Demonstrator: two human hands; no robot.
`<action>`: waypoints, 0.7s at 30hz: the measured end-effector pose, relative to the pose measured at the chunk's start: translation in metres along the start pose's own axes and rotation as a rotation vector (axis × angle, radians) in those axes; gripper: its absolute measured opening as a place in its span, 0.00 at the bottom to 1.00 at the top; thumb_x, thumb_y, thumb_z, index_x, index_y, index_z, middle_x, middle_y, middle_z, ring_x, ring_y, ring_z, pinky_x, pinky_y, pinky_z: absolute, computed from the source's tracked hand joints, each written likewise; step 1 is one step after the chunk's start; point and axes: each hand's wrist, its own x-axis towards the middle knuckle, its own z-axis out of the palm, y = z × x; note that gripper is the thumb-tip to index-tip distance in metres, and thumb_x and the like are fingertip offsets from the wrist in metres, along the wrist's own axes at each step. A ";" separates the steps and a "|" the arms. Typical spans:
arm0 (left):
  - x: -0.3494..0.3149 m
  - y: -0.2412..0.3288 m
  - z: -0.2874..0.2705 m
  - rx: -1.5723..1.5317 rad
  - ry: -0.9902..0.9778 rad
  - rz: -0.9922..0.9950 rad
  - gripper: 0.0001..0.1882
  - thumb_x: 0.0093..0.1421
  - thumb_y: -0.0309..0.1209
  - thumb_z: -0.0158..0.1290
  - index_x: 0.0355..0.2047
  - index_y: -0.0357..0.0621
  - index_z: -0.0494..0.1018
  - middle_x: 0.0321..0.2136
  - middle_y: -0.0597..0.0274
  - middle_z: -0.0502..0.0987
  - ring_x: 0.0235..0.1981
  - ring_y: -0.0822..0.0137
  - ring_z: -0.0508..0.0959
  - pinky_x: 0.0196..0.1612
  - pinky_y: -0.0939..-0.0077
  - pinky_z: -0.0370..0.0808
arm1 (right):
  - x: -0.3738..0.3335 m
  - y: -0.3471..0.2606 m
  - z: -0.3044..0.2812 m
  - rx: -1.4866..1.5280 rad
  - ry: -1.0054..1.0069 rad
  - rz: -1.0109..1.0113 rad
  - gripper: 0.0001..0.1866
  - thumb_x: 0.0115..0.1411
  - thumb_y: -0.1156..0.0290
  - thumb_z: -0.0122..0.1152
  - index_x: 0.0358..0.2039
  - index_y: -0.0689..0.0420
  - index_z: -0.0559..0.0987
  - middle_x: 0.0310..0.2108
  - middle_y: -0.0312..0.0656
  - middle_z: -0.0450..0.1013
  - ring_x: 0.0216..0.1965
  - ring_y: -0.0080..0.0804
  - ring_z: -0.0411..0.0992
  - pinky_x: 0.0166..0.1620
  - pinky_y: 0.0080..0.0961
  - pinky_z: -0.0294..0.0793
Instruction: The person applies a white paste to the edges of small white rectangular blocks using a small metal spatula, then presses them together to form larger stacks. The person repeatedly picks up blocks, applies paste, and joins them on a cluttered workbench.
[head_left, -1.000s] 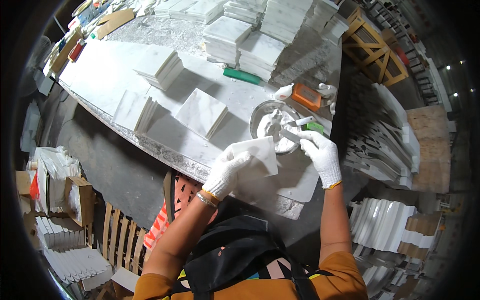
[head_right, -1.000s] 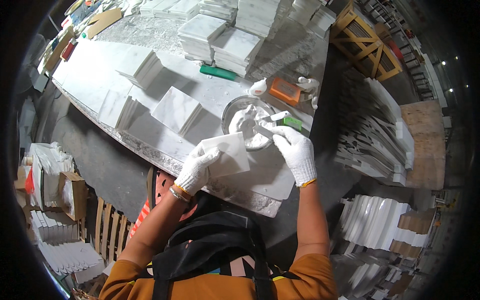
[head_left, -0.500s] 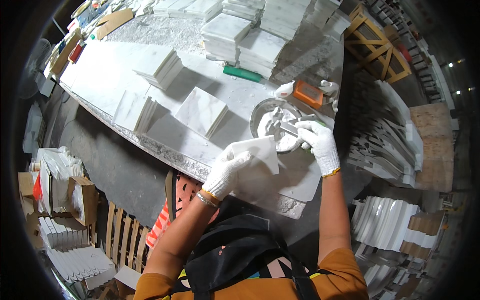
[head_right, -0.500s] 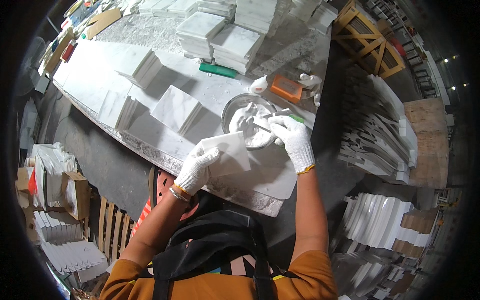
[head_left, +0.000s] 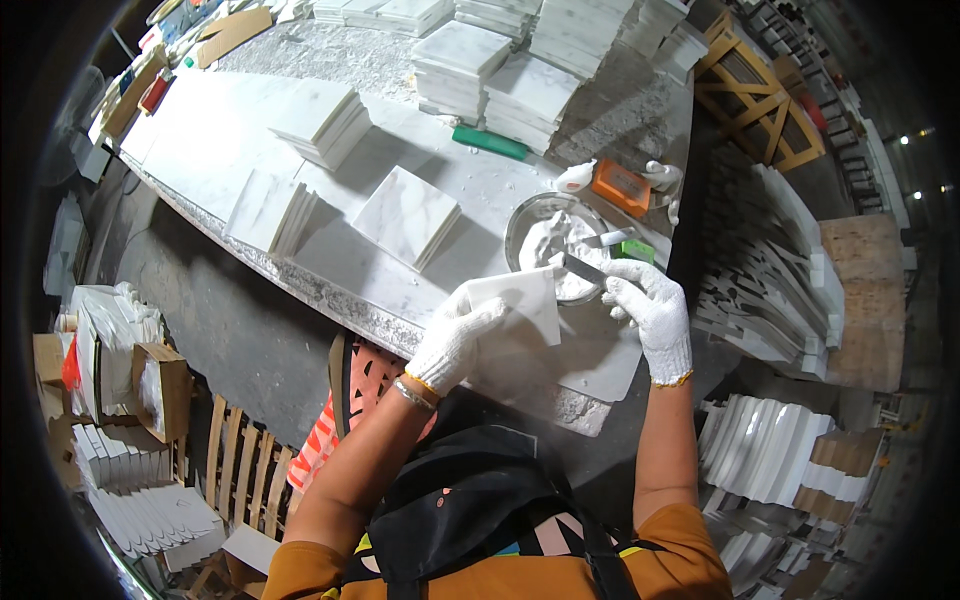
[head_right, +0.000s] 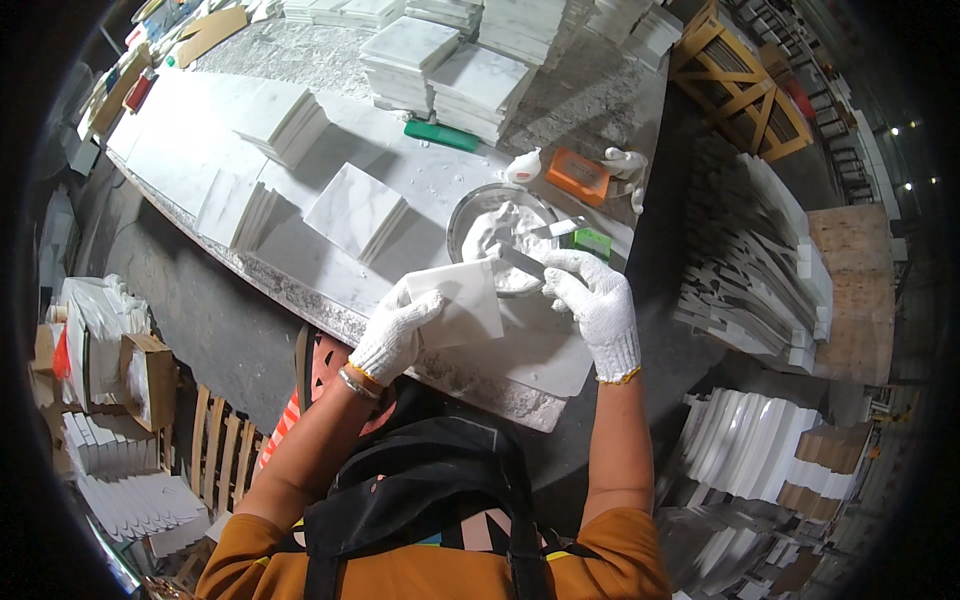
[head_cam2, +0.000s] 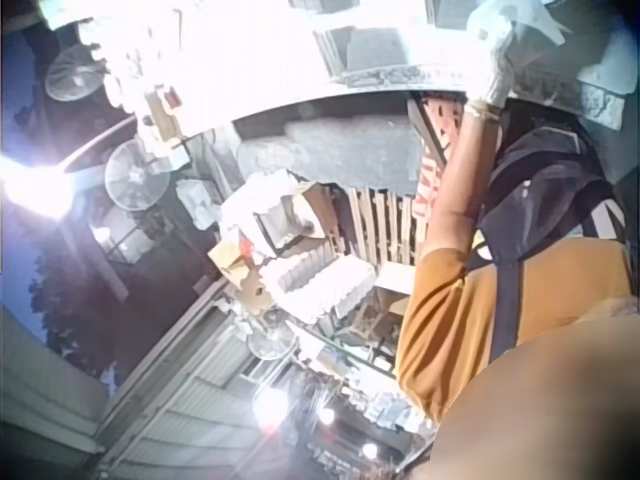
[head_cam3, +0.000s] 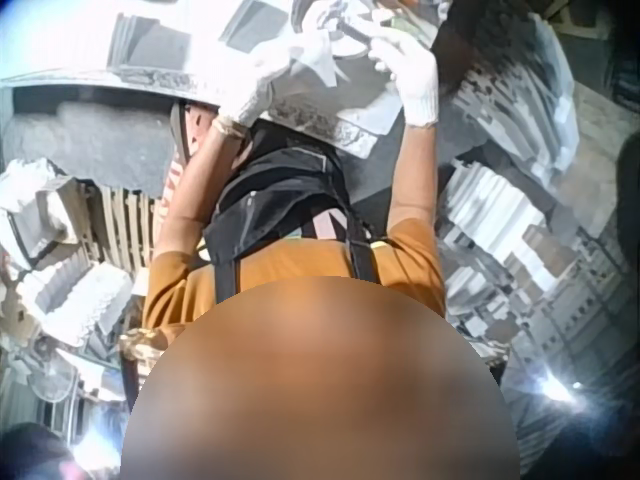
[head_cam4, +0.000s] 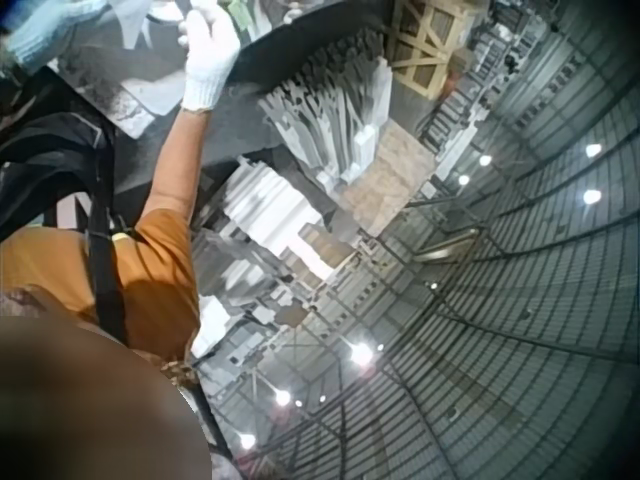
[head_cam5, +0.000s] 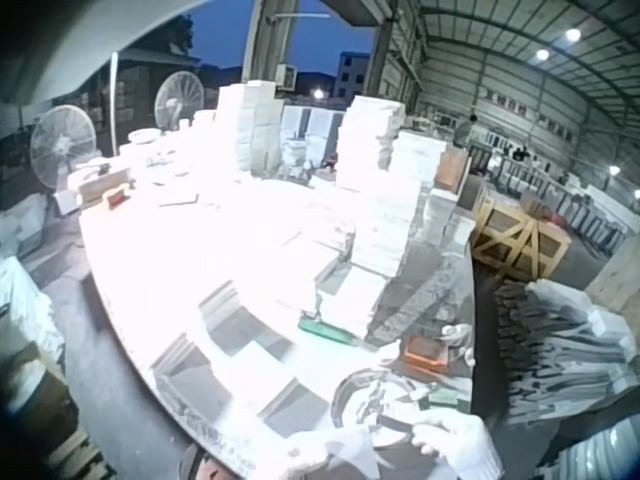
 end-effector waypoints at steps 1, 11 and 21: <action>0.000 -0.001 0.000 0.005 0.000 0.006 0.23 0.61 0.30 0.59 0.54 0.38 0.68 0.47 0.60 0.76 0.46 0.68 0.76 0.51 0.67 0.77 | -0.001 0.000 0.001 -0.006 -0.005 -0.014 0.11 0.61 0.76 0.60 0.45 0.61 0.82 0.36 0.37 0.80 0.31 0.18 0.75 0.32 0.14 0.73; -0.001 0.003 0.004 0.038 0.023 -0.001 0.24 0.60 0.31 0.59 0.54 0.38 0.67 0.47 0.59 0.76 0.47 0.67 0.77 0.51 0.67 0.78 | -0.005 0.002 0.003 -0.047 0.019 -0.083 0.11 0.61 0.78 0.59 0.44 0.61 0.82 0.37 0.37 0.80 0.32 0.18 0.75 0.34 0.16 0.74; 0.002 -0.001 -0.001 0.006 0.003 0.010 0.23 0.60 0.30 0.59 0.54 0.37 0.67 0.47 0.58 0.76 0.48 0.65 0.77 0.51 0.66 0.78 | -0.005 0.006 0.001 -0.054 0.048 -0.137 0.11 0.61 0.79 0.59 0.44 0.63 0.82 0.36 0.39 0.80 0.32 0.19 0.76 0.34 0.16 0.74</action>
